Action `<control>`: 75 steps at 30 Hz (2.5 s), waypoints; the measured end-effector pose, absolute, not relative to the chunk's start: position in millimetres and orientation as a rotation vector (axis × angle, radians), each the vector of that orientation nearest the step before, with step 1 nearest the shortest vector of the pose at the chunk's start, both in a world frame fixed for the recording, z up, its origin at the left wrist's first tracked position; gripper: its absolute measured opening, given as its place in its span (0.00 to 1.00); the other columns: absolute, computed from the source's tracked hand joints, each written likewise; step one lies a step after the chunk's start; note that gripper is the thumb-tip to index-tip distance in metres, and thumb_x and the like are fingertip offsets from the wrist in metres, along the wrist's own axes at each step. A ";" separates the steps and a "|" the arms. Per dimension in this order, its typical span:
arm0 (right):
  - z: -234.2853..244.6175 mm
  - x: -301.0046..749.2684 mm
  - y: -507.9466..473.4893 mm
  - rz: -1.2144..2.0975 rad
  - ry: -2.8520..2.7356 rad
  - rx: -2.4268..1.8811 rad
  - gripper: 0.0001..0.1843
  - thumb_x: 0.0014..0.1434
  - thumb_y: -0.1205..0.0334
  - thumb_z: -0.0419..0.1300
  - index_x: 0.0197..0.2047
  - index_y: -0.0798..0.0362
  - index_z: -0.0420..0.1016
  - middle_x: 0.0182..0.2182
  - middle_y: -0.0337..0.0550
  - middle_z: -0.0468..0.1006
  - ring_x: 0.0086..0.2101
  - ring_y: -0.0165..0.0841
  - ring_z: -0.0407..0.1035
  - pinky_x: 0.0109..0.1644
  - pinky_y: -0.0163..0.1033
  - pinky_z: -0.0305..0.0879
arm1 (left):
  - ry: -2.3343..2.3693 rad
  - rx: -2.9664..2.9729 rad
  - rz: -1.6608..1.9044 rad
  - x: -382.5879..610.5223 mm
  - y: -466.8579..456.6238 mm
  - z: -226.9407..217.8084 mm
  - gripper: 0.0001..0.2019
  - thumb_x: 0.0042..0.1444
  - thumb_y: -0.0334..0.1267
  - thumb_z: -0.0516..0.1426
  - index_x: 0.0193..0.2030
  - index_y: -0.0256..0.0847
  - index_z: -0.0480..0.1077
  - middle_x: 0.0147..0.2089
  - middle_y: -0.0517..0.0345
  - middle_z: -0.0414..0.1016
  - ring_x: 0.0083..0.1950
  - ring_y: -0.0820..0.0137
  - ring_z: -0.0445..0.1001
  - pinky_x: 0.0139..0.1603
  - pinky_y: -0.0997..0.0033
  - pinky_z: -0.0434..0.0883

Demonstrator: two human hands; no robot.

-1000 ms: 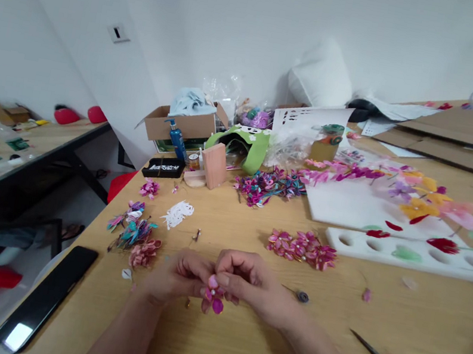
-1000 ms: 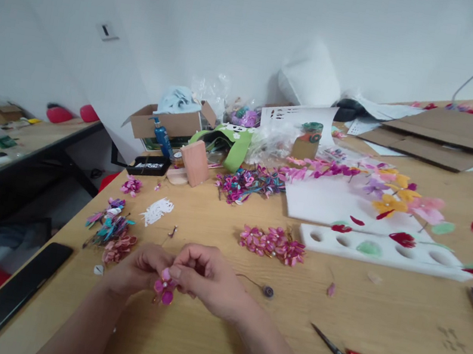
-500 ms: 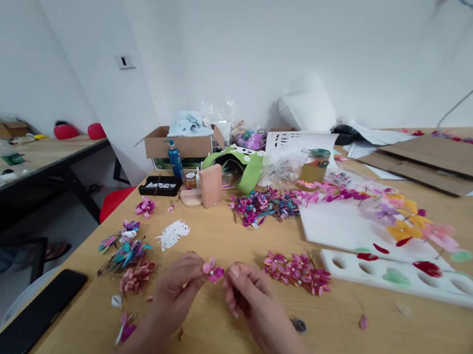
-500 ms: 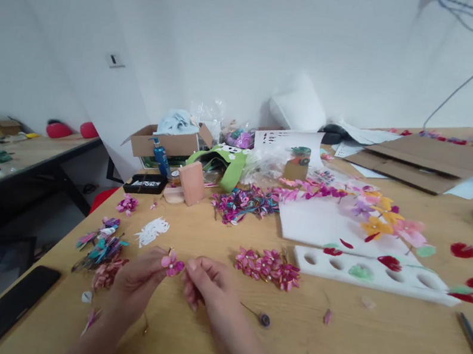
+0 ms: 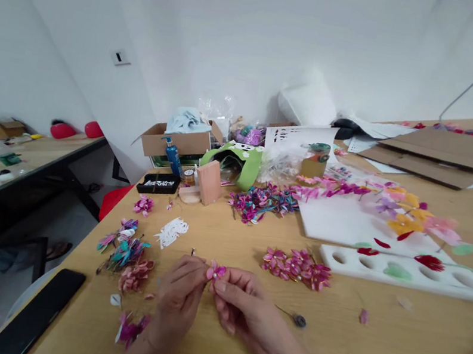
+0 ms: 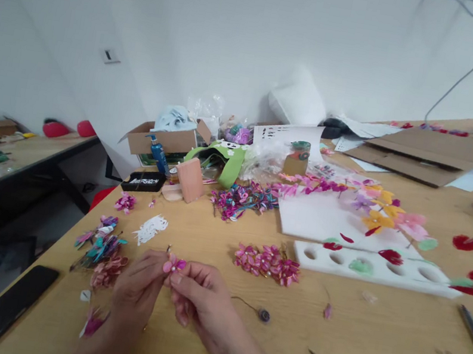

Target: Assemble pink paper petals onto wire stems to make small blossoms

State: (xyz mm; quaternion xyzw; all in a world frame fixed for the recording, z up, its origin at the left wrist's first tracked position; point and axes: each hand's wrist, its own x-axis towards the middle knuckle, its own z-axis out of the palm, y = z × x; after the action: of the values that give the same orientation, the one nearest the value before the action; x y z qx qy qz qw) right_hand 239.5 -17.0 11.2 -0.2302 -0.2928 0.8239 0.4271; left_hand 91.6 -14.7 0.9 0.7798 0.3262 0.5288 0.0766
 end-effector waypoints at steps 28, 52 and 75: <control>6.1 242.4 -13.9 1.803 -1.003 -0.714 0.21 0.47 0.47 0.67 0.24 0.57 0.67 0.14 0.33 0.65 0.14 0.21 0.56 0.15 0.26 0.52 | 1.077 2.125 1.529 95.5 -17.8 -3.4 0.14 0.55 0.23 0.54 0.43 0.42 0.75 0.37 0.54 0.77 0.36 0.72 0.75 0.37 0.76 0.71; 13.9 258.2 -3.4 1.285 -1.131 -0.905 0.15 0.53 0.49 0.62 0.30 0.55 0.72 0.25 0.39 0.69 0.27 0.29 0.62 0.31 0.34 0.58 | 0.986 1.890 1.182 98.7 -18.3 8.2 0.10 0.59 0.34 0.54 0.30 0.38 0.75 0.26 0.57 0.73 0.29 0.72 0.70 0.33 0.75 0.67; 10.1 275.9 3.5 1.768 -1.490 -0.767 0.18 0.49 0.49 0.66 0.27 0.57 0.72 0.21 0.40 0.74 0.23 0.28 0.64 0.28 0.33 0.58 | 0.830 1.668 0.735 88.5 -14.3 0.1 0.13 0.56 0.42 0.57 0.27 0.36 0.77 0.30 0.51 0.79 0.33 0.69 0.75 0.37 0.72 0.70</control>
State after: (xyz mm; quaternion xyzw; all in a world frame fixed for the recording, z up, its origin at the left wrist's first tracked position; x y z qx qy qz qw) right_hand 275.9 3.5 10.1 -0.2954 -0.5740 0.6810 0.3457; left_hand 88.5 -14.3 0.1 0.7014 0.3489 0.3093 0.5391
